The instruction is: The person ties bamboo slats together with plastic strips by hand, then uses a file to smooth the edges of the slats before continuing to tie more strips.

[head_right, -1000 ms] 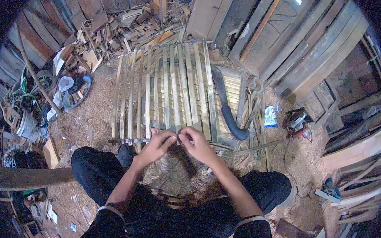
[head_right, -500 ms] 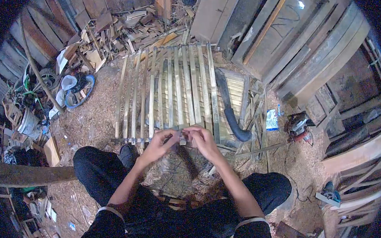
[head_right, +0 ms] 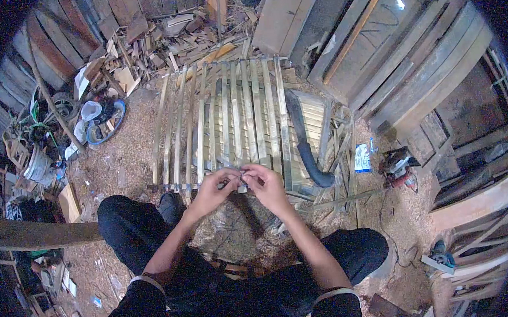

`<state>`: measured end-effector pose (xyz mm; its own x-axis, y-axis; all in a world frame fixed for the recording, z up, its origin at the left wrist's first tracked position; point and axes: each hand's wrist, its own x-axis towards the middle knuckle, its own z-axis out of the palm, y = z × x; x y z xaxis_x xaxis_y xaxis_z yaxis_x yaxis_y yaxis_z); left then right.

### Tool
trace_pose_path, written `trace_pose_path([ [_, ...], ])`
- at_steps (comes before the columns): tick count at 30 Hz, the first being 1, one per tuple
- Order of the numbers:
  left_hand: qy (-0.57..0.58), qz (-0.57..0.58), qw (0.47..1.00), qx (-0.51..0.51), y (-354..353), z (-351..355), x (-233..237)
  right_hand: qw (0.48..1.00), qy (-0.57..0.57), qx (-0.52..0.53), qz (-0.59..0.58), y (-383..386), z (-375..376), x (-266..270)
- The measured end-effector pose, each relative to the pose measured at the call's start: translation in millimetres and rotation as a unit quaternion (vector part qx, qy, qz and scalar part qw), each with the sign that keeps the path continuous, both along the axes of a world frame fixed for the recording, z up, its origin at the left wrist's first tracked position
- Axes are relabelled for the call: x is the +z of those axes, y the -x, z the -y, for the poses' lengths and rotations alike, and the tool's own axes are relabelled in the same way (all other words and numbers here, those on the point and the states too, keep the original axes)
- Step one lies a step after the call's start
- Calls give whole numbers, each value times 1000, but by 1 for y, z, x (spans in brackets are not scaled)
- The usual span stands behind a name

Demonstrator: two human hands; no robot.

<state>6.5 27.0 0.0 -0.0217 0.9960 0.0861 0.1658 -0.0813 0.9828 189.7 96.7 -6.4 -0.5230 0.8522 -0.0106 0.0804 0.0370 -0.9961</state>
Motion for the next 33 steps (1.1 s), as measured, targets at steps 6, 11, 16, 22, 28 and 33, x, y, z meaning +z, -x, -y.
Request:
trace_pose_path([
  [6, 3, -59, 998, 24, -2, -1, -11, 999, -33, -6, 36, -1, -1, -12],
  [11, 0, -76, 996, 50, -6, 0, -14, 994, -67, 29, 82, -2, -2, 8],
  [16, 9, -107, 994, 39, -3, 1, -11, 1000, 7, 5, 14, 1, 2, 2],
  [22, -7, -4, 1000, 4, 4, -2, -29, 997, 11, 39, 61, -7, -5, 8],
  [28, -11, -47, 999, 13, 2, -1, -12, 972, -182, 65, 132, -7, -1, 17],
  [33, 28, 63, 998, -9, 4, 0, 2, 971, -176, 34, 157, -4, 3, 13],
])
